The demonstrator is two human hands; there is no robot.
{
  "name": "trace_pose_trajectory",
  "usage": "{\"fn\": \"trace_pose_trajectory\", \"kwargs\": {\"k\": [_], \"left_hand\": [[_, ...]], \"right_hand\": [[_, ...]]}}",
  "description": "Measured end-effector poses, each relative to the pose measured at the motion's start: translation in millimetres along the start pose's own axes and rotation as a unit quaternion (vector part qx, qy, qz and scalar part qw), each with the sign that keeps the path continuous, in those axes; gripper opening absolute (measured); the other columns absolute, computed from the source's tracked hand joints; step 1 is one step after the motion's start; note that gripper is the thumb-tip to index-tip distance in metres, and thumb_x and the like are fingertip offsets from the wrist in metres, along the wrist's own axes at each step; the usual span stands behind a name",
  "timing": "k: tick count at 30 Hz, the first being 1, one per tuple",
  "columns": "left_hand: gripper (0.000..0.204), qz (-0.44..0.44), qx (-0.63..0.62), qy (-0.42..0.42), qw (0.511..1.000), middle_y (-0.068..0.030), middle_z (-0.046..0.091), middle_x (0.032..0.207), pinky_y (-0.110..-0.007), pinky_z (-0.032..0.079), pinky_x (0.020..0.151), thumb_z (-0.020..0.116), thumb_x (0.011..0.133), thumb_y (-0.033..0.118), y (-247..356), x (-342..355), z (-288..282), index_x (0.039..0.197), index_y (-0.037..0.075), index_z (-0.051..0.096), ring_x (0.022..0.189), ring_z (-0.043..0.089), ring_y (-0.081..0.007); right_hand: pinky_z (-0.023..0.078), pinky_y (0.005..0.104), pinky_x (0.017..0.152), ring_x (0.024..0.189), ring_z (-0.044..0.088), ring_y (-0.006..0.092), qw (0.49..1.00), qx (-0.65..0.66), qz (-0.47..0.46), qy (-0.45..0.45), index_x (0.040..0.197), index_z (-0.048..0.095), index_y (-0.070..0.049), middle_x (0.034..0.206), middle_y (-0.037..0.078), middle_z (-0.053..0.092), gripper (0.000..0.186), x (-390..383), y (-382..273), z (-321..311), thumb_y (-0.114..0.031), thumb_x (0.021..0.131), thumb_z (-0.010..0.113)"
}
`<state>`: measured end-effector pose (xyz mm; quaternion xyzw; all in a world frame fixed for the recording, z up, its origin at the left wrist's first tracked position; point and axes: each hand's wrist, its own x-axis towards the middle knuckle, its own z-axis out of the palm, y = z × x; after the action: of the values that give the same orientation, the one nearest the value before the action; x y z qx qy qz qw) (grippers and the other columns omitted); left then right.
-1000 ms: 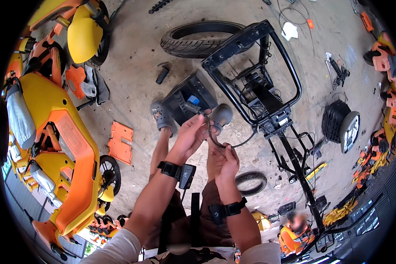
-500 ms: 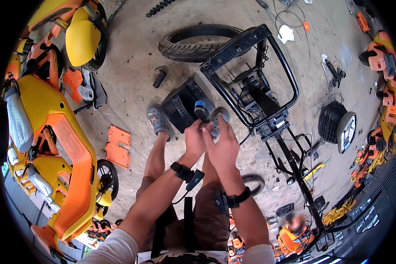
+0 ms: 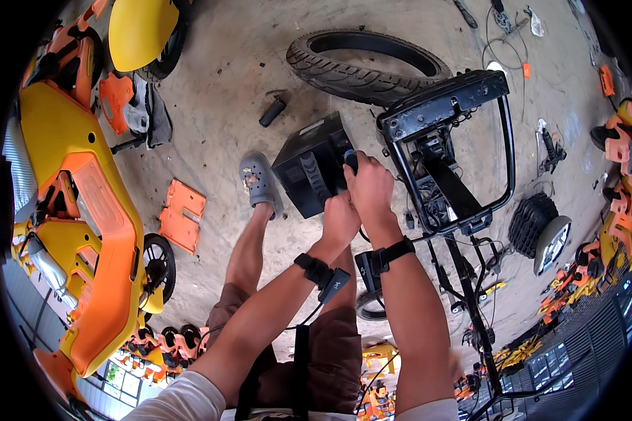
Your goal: The person connects electrical wires and components to the handlebar assembly of an electric scooter, installs a battery into the chassis, and checks the display on the console.
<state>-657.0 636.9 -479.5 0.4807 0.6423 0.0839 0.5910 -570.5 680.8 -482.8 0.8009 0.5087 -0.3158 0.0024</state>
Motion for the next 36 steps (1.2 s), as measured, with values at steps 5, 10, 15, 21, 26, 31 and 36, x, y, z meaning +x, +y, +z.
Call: {"fn": "trace_pose_trajectory", "kwargs": {"k": [5, 10, 15, 21, 26, 31, 36], "left_hand": [[0.017, -0.023, -0.114, -0.021, 0.993, -0.0090, 0.067, 0.070, -0.023, 0.051, 0.061, 0.061, 0.085, 0.010, -7, -30, -44, 0.092, -0.006, 0.064, 0.066, 0.064, -0.0077], [0.019, -0.109, -0.183, 0.024, 0.977, -0.0095, 0.067, 0.073, -0.023, 0.052, 0.058, 0.061, 0.087, 0.011, -50, -28, -78, 0.095, -0.006, 0.062, 0.062, 0.064, -0.0110], [0.020, -0.117, -0.197, 0.027, 0.973, -0.0091, 0.066, 0.072, -0.023, 0.050, 0.055, 0.061, 0.087, 0.011, -53, -14, -89, 0.096, -0.006, 0.061, 0.059, 0.062, -0.0102], [0.027, -0.099, -0.166, 0.021, 0.981, -0.0084, 0.065, 0.073, -0.022, 0.048, 0.055, 0.066, 0.085, 0.017, -38, 9, -86, 0.096, -0.007, 0.060, 0.060, 0.060, -0.0083], [0.029, -0.107, -0.153, 0.036, 0.982, -0.0069, 0.063, 0.068, -0.022, 0.047, 0.054, 0.069, 0.083, 0.019, -44, 18, -69, 0.092, -0.007, 0.059, 0.058, 0.058, -0.0075], [0.023, -0.132, -0.158, -0.022, 0.978, -0.0059, 0.061, 0.063, -0.024, 0.048, 0.053, 0.068, 0.084, 0.016, -53, 26, -74, 0.084, -0.005, 0.057, 0.056, 0.057, -0.0087], [0.020, -0.141, -0.162, -0.046, 0.975, -0.0063, 0.061, 0.062, -0.024, 0.049, 0.052, 0.067, 0.084, 0.013, -47, 27, -78, 0.084, -0.004, 0.056, 0.056, 0.058, -0.0091]], "right_hand": [[0.050, 0.0426, 0.067, 0.080, 0.063, 0.0369, 0.998, 0.035, -0.040, 0.028, 0.102, 0.058, 0.002, 0.088, 0.021, 0.064, 0.031, 6, -5, 7, -0.018, 0.080, 0.065], [0.050, 0.0421, 0.067, 0.081, 0.063, 0.0359, 0.999, 0.012, -0.034, -0.013, 0.107, 0.057, 0.002, 0.089, 0.021, 0.064, 0.033, 7, -9, 2, -0.014, 0.079, 0.066], [0.051, 0.0396, 0.065, 0.077, 0.064, 0.0341, 0.996, -0.026, -0.084, 0.003, 0.107, 0.057, 0.000, 0.084, 0.019, 0.064, 0.033, 8, -3, 10, -0.014, 0.078, 0.067], [0.050, 0.0406, 0.064, 0.075, 0.063, 0.0357, 0.998, -0.021, -0.061, 0.004, 0.105, 0.057, 0.001, 0.081, 0.020, 0.064, 0.032, 9, -6, 6, -0.015, 0.079, 0.067], [0.049, 0.0428, 0.062, 0.073, 0.062, 0.0381, 1.000, 0.003, -0.028, -0.005, 0.099, 0.058, 0.001, 0.079, 0.022, 0.063, 0.027, 9, -15, 4, -0.017, 0.080, 0.066], [0.049, 0.0442, 0.061, 0.072, 0.063, 0.0380, 0.999, -0.024, 0.018, -0.026, 0.096, 0.058, -0.001, 0.077, 0.021, 0.063, 0.026, 12, -19, 5, -0.021, 0.081, 0.066], [0.050, 0.0433, 0.061, 0.071, 0.064, 0.0362, 0.995, -0.082, -0.008, -0.048, 0.098, 0.057, 0.000, 0.077, 0.020, 0.064, 0.028, 14, -15, 15, -0.020, 0.081, 0.065]]}}
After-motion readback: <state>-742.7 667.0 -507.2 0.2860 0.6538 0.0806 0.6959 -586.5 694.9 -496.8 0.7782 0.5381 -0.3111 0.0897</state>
